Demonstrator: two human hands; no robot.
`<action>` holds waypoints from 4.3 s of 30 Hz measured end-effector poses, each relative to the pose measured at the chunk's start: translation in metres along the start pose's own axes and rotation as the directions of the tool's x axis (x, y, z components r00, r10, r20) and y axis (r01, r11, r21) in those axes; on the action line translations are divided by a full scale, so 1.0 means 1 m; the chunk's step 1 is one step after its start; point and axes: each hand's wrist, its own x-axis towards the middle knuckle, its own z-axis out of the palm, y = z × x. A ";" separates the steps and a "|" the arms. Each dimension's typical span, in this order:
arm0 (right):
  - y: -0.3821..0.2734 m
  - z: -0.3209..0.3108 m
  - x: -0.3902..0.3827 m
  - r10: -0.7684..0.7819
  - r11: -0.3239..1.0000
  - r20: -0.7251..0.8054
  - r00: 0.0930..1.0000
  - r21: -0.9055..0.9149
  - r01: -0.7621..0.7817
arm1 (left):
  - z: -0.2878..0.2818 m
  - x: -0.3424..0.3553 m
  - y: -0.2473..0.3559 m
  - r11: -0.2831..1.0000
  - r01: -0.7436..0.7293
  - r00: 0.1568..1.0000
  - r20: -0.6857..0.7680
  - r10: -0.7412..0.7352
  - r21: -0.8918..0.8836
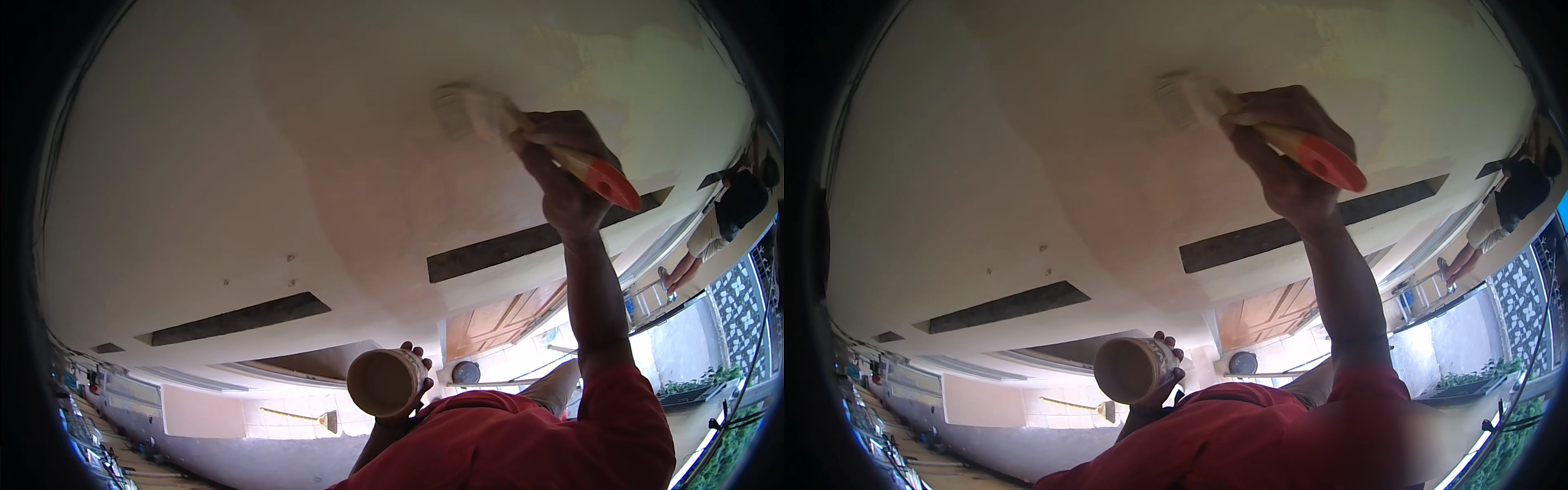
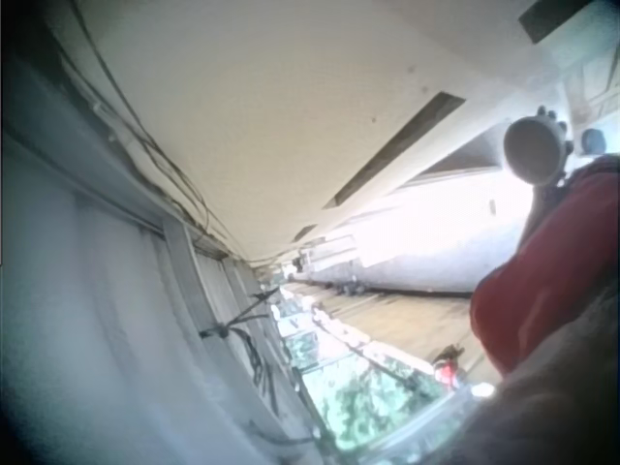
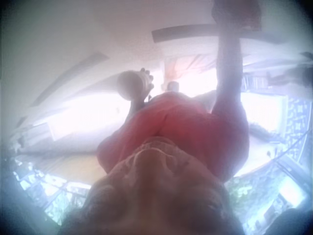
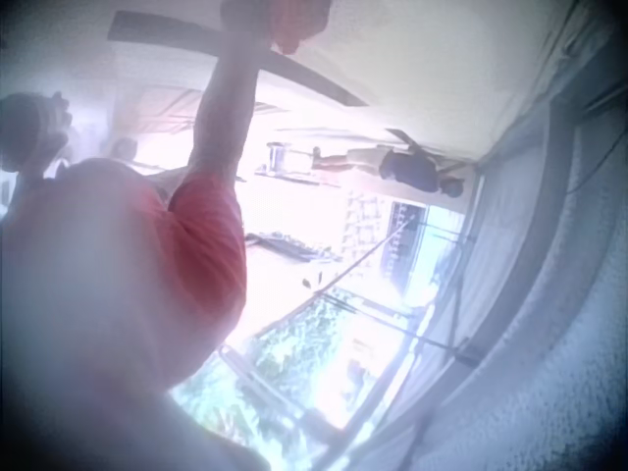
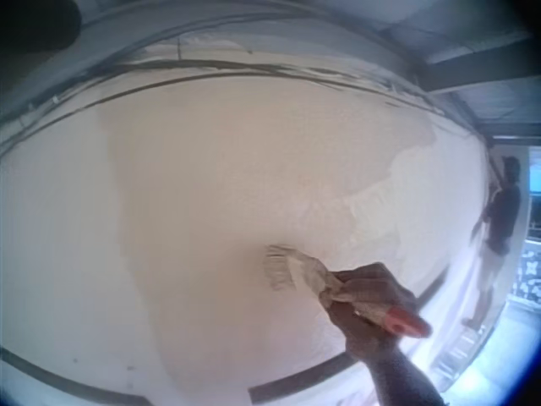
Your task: The person paints a ceiling using a paintbrush and a small paint can. They repeatedly dip the brush into the can and apply paint to the ceiling surface in a systematic manner.
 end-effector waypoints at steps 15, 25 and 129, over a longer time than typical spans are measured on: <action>-0.077 -0.093 -0.317 0.917 0.021 -0.367 -0.158 0.438 -0.899 | 0.005 0.005 0.019 0.991 0.127 0.975 -0.191 -0.118 0.036; -0.100 -0.099 -0.370 0.835 -0.121 -0.186 -0.517 0.856 -0.503 | 0.009 0.046 0.013 0.937 0.316 0.932 -0.232 -0.278 0.145; -0.137 -0.047 -0.334 0.941 -0.154 -0.198 -0.275 0.474 -0.867 | -0.054 0.040 0.034 0.927 0.372 0.920 -0.114 -0.376 -0.054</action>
